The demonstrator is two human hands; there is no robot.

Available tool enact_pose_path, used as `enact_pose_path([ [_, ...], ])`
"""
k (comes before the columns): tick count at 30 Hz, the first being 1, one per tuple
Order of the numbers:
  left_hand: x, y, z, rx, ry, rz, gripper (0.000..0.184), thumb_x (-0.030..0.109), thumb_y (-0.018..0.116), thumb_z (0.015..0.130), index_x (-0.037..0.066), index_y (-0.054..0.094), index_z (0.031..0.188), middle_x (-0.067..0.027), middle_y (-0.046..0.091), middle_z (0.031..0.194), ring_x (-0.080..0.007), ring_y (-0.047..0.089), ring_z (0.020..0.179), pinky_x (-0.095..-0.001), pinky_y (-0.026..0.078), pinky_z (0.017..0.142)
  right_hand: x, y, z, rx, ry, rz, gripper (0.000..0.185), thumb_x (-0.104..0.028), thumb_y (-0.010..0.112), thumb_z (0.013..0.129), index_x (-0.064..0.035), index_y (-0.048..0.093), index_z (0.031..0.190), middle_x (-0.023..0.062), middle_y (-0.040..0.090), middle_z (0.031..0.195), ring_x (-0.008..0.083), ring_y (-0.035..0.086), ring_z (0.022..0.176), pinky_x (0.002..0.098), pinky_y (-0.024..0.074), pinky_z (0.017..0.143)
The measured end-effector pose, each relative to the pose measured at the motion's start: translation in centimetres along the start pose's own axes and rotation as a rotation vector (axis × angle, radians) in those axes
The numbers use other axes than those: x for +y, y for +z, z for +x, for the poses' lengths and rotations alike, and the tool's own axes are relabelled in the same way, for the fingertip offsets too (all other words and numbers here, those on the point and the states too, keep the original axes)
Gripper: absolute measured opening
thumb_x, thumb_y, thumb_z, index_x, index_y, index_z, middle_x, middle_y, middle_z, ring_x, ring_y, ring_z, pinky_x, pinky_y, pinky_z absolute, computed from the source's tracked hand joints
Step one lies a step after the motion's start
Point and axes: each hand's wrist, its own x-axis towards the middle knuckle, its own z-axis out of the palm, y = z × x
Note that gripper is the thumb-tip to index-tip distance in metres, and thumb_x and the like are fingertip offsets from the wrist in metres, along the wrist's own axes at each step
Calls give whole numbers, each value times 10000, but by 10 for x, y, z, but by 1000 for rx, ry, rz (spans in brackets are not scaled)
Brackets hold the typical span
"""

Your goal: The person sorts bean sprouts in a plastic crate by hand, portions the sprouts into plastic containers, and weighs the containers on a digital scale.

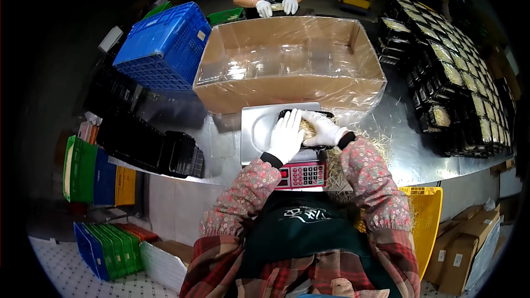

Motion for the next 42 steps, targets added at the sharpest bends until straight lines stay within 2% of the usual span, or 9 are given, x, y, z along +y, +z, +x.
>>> enact_pose_path([
  [6, -20, -30, 2, 74, -36, -412, 609, 198, 570, 962, -6, 346, 1490, -218, 349, 1541, -393, 275, 1452, -417, 262, 1182, -6, -98, -57, -13, 176, 187, 788, -197, 830, 748, -49, 462, 1430, 209, 500, 1421, 315, 476, 1326, 387, 366, 1128],
  [11, -65, -104, -1, 264, -335, -806, 541, 131, 497, 1003, -36, 327, 1489, -228, 407, 1500, -301, 418, 1380, -360, 307, 1151, 28, -130, -94, 272, 198, -25, 842, -248, 873, 709, -67, 477, 1429, 176, 502, 1416, 291, 434, 1360, 369, 347, 1139],
  [17, -17, -74, 24, -5, -85, -122, 710, 413, 597, 936, -46, 395, 1439, -285, 455, 1419, -404, 448, 1322, -434, 354, 1115, -10, -56, -32, 225, 135, -369, 1210, -530, 893, 552, -143, 298, 1532, 260, 178, 1592, 497, 220, 1438, 639, 270, 1119],
  [18, -4, -54, 21, 4, 63, -137, 719, 414, 596, 930, -31, 385, 1453, -265, 424, 1466, -401, 422, 1349, -493, 313, 1131, -43, -58, -20, 8, 278, -472, 1203, -452, 910, 547, -119, 304, 1531, 256, 181, 1592, 509, 213, 1436, 534, 278, 1157],
  [20, 7, 2, 14, 48, 238, 11, 651, 414, 623, 904, 13, 475, 1395, -188, 525, 1366, -338, 503, 1241, -476, 366, 1078, -28, -52, -13, -188, 287, -660, 1110, -460, 881, 576, -131, 361, 1499, 248, 243, 1566, 484, 303, 1402, 617, 362, 1073],
  [23, 19, -22, 16, 1, 94, -162, 589, 390, 626, 902, 21, 506, 1345, -179, 545, 1306, -342, 475, 1221, -467, 362, 1065, 27, -59, -32, -179, 188, -448, 698, -344, 813, 649, -79, 622, 1266, 240, 651, 1133, 363, 638, 1054, 425, 507, 926],
  [27, 16, -6, 32, -128, 10, -155, 572, 352, 630, 888, 33, 509, 1346, -185, 550, 1317, -370, 501, 1216, -462, 390, 1051, -2, -38, -37, -144, 226, -758, 168, -161, 617, 778, -61, 723, 861, 193, 686, 742, 381, 688, 711, 472, 546, 642],
  [38, 8, -1, 22, -74, -33, -425, 992, 486, 764, 783, 37, 270, 1517, -221, 411, 1461, -399, 350, 1371, -498, 268, 1151, -12, -139, -57, 86, 342, -256, 205, -222, 733, 818, -34, 740, 900, 175, 704, 836, 315, 692, 802, 386, 539, 730],
  [42, 21, -54, 10, -4, -238, -826, 1138, 183, 885, 685, 25, 161, 1549, -188, 414, 1447, -302, 428, 1324, -412, 394, 1092, -62, -142, -39, 167, 366, 136, 195, -197, 724, 858, -40, 744, 972, 160, 711, 867, 242, 701, 803, 349, 536, 728],
])
